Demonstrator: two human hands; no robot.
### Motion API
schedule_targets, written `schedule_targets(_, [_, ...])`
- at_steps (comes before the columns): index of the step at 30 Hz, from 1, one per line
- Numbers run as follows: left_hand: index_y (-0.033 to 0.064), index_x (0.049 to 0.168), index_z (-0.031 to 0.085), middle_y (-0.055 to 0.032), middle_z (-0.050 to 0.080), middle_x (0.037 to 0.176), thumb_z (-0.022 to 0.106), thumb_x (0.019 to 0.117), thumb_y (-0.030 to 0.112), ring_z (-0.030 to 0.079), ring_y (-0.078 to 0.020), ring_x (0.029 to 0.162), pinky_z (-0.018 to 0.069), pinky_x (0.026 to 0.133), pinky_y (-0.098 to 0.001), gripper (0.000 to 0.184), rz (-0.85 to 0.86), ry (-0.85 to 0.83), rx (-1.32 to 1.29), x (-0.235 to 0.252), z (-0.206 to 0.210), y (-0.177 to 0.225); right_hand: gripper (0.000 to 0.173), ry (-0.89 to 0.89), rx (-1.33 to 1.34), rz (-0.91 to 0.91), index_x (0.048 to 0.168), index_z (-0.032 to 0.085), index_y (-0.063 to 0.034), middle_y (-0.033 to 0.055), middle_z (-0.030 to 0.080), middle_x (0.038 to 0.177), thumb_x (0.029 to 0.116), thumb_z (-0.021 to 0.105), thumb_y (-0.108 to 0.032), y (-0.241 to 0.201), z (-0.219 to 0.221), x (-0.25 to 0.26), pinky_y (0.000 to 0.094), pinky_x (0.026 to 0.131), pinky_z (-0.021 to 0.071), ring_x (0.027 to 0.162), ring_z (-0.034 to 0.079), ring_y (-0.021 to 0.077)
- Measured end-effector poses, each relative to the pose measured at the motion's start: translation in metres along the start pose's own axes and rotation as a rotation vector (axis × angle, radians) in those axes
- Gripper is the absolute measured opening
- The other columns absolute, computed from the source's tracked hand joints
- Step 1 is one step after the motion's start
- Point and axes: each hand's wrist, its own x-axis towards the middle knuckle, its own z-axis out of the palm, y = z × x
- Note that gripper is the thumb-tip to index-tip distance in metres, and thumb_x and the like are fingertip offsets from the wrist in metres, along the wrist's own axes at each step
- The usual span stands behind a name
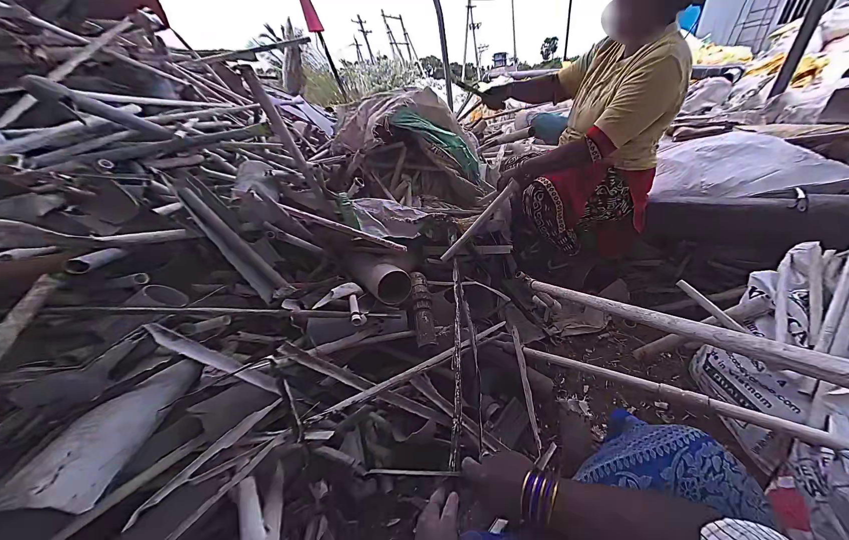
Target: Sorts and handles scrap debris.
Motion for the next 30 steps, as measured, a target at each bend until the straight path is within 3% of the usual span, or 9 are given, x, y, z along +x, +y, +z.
schedule_targets(3, [-0.0081,0.133,0.054,-0.0101,0.057,0.087,0.047,0.1088,0.012,0.052,-0.0104,0.065,0.0462,0.060,-0.0276,0.033,-0.027,0.010,-0.048,-0.001,-0.001,0.008,0.038,0.012,-0.007,0.005,0.141,0.048,-0.0044,0.0294,0.066,0.114,0.1114,0.038,-0.027,0.000,-0.004,0.004,0.0654,0.084,0.0524,0.106,0.067,0.0493])
schedule_targets(7, [-0.0088,0.134,0.052,-0.0081,0.056,0.084,0.046,0.1085,0.013,0.052,-0.0102,0.065,0.0475,0.062,-0.0286,0.034,-0.018,-0.006,-0.108,0.000,0.000,0.009,0.044,0.027,-0.020,0.000,0.147,0.045,-0.0047,0.0305,0.066,0.112,0.1124,0.035,-0.030,0.004,0.001,0.009,0.0649,0.087,0.0520,0.107,0.067,0.0493])
schedule_targets(12, [-0.0068,0.127,0.052,0.0000,0.052,0.070,0.045,0.1092,0.012,0.049,-0.0038,0.053,0.0425,0.049,-0.0191,0.027,-0.069,0.007,-0.252,-0.004,0.002,0.017,0.039,0.073,-0.095,-0.089,0.141,0.048,-0.0037,0.0300,0.066,0.103,0.1119,0.037,-0.027,0.015,-0.004,0.014,0.0648,0.081,0.0529,0.098,0.068,0.0501])
schedule_targets(15, [-0.0065,0.139,0.048,-0.0017,0.054,0.077,0.044,0.1092,0.010,0.049,-0.0040,0.053,0.0419,0.049,-0.0189,0.035,-0.079,0.000,-0.290,-0.005,0.001,0.017,0.040,0.097,-0.015,0.120,0.143,0.047,-0.0034,0.0304,0.065,0.115,0.1116,0.037,-0.026,0.023,-0.019,0.022,0.0637,0.086,0.0530,0.107,0.067,0.0487])
schedule_targets(18, [-0.0062,0.140,0.047,-0.0017,0.055,0.077,0.043,0.1087,0.007,0.048,-0.0038,0.051,0.0420,0.047,-0.0184,0.034,-0.069,-0.015,-0.367,-0.010,0.000,0.022,0.045,0.161,0.035,0.337,0.149,0.040,-0.0043,0.0283,0.062,0.126,0.1126,0.032,-0.030,0.042,-0.050,0.030,0.0611,0.092,0.0529,0.115,0.065,0.0455])
schedule_targets(20, [-0.0064,0.138,0.049,-0.0019,0.055,0.075,0.043,0.1085,0.006,0.048,-0.0038,0.049,0.0417,0.044,-0.0176,0.032,-0.070,-0.004,-0.408,-0.009,0.000,0.020,0.046,0.123,0.038,0.276,0.149,0.040,-0.0028,0.0291,0.062,0.125,0.1130,0.031,-0.029,0.032,-0.044,0.027,0.0614,0.092,0.0522,0.114,0.065,0.0462])
schedule_targets(24, [-0.0048,0.125,0.054,-0.0031,0.054,0.074,0.042,0.1092,0.007,0.048,-0.0055,0.050,0.0407,0.045,-0.0185,0.023,-0.085,0.050,-0.410,-0.003,0.004,0.017,0.038,0.016,-0.003,-0.002,0.143,0.045,-0.0004,0.0304,0.065,0.110,0.1108,0.038,-0.018,-0.001,-0.012,0.011,0.0644,0.083,0.0526,0.103,0.067,0.0499])
schedule_targets(26, [-0.0047,0.130,0.054,-0.0032,0.056,0.074,0.042,0.1093,0.007,0.048,-0.0051,0.049,0.0396,0.043,-0.0176,0.027,-0.078,0.054,-0.422,-0.004,0.004,0.017,0.040,0.068,0.019,0.069,0.145,0.044,-0.0012,0.0301,0.065,0.111,0.1104,0.038,-0.019,0.012,-0.021,0.017,0.0641,0.084,0.0522,0.105,0.067,0.0495])
schedule_targets(30, [-0.0020,0.131,0.054,0.0011,0.058,0.070,0.039,0.1090,0.005,0.050,-0.0020,0.047,0.0411,0.041,-0.0149,0.027,-0.022,0.026,-0.454,-0.008,0.004,0.015,0.047,0.123,0.108,0.254,0.154,0.036,-0.0041,0.0286,0.062,0.128,0.1124,0.033,-0.024,0.036,-0.041,0.026,0.0610,0.096,0.0503,0.119,0.063,0.0454])
